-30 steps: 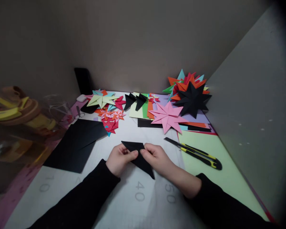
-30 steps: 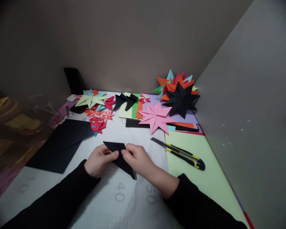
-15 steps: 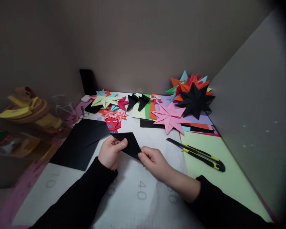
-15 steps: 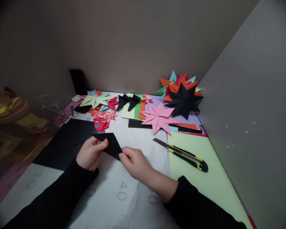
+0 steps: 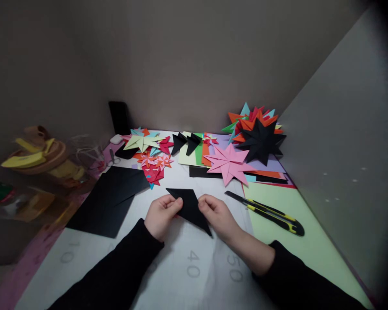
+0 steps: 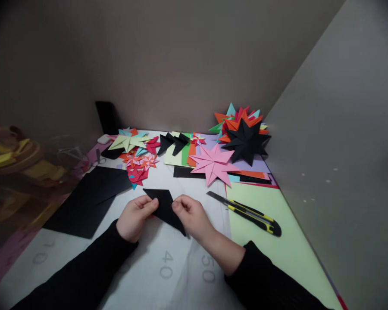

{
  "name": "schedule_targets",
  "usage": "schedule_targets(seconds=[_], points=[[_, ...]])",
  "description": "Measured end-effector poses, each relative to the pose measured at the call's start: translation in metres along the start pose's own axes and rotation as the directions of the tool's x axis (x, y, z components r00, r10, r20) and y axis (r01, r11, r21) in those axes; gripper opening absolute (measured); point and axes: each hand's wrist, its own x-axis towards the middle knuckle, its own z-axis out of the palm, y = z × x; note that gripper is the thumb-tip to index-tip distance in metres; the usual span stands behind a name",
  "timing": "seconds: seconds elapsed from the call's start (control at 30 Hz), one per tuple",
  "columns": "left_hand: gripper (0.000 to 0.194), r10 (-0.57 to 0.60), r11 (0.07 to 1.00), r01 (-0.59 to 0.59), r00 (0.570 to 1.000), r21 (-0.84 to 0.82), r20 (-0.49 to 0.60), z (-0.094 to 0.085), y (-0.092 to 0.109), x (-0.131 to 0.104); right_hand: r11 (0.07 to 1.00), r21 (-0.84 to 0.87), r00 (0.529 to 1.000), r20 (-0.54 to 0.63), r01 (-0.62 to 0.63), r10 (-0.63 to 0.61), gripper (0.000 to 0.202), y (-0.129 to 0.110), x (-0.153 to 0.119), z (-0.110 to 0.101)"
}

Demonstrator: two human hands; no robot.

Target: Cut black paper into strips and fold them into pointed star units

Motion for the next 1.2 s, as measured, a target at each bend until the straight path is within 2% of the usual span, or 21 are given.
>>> schedule_targets(seconds=[0.1,0.17,0.27,0.37,0.57,0.63,0.73,0.77,0.83,0.87,0.93,0.97,1.0,1.03,1.1,1.2], points=[[0.033,-0.020,0.999,0.024,0.996,-0.048,0.082,0.000,-0.001,0.000,0.996,-0.060,0.997,0.029,-0.066,0.068,0.035,0.002,-0.002,0.000],[0.029,-0.003,0.997,0.009,0.997,-0.078,0.081,-0.002,0.002,0.002,0.993,-0.088,0.996,0.026,-0.085,0.087,0.035,0.004,-0.002,-0.001],[0.027,0.047,0.994,-0.050,0.998,-0.092,-0.036,-0.006,0.006,0.005,0.991,-0.124,0.997,0.034,-0.058,0.063,0.034,0.005,-0.001,-0.004],[0.032,0.078,0.993,-0.090,0.986,-0.077,-0.148,-0.011,0.009,0.010,0.990,-0.132,0.998,0.031,-0.045,0.050,0.034,0.006,-0.001,-0.007],[0.040,0.098,0.982,-0.135,0.961,-0.130,-0.259,-0.021,0.016,0.014,0.993,-0.105,0.998,0.013,-0.058,0.060,0.035,0.006,0.000,-0.006],[0.043,0.089,0.982,-0.122,0.971,-0.142,-0.222,-0.020,0.018,0.013,0.992,-0.121,0.999,0.016,-0.047,0.050,0.035,0.006,0.001,-0.006],[0.050,0.026,0.996,-0.029,0.999,-0.080,-0.030,-0.017,0.017,0.009,0.979,-0.206,0.998,0.064,-0.007,0.021,0.033,0.006,0.000,-0.005],[0.051,0.005,0.999,-0.004,1.000,-0.035,0.027,-0.016,0.016,0.008,0.966,-0.257,0.998,0.062,0.022,-0.006,0.029,0.005,-0.002,-0.005],[0.050,-0.012,0.999,0.010,0.997,0.038,0.071,-0.014,0.013,0.007,0.910,-0.394,0.991,0.032,0.130,-0.127,0.013,0.004,-0.005,-0.005],[0.050,-0.006,0.999,0.003,0.998,0.051,0.066,-0.014,0.011,0.007,0.858,-0.472,0.976,0.028,0.204,-0.217,0.018,0.003,-0.007,-0.005],[0.053,0.007,0.999,-0.009,0.999,0.037,0.052,-0.014,0.010,0.007,0.727,-0.597,0.925,0.074,0.340,-0.372,0.057,0.002,-0.010,-0.004],[0.054,0.007,1.000,-0.008,0.998,0.023,0.056,-0.015,0.009,0.008,0.675,-0.630,0.904,0.110,0.384,-0.412,0.069,0.001,-0.011,-0.004],[0.054,0.006,1.000,-0.007,0.998,0.013,0.066,-0.015,0.009,0.008,0.651,-0.640,0.894,0.136,0.408,-0.426,0.071,0.001,-0.012,-0.003],[0.054,0.006,1.000,-0.007,0.997,0.008,0.073,-0.016,0.010,0.009,0.659,-0.630,0.894,0.140,0.411,-0.425,0.067,0.001,-0.012,-0.003],[0.051,0.012,1.000,-0.013,0.996,0.017,0.083,-0.018,0.010,0.010,0.763,-0.549,0.925,0.052,0.341,-0.375,0.052,0.002,-0.009,-0.004],[0.046,0.022,0.999,-0.024,0.997,0.032,0.073,-0.020,0.012,0.011,0.973,-0.209,0.975,-0.175,0.098,-0.136,0.027,0.005,-0.003,-0.006]])
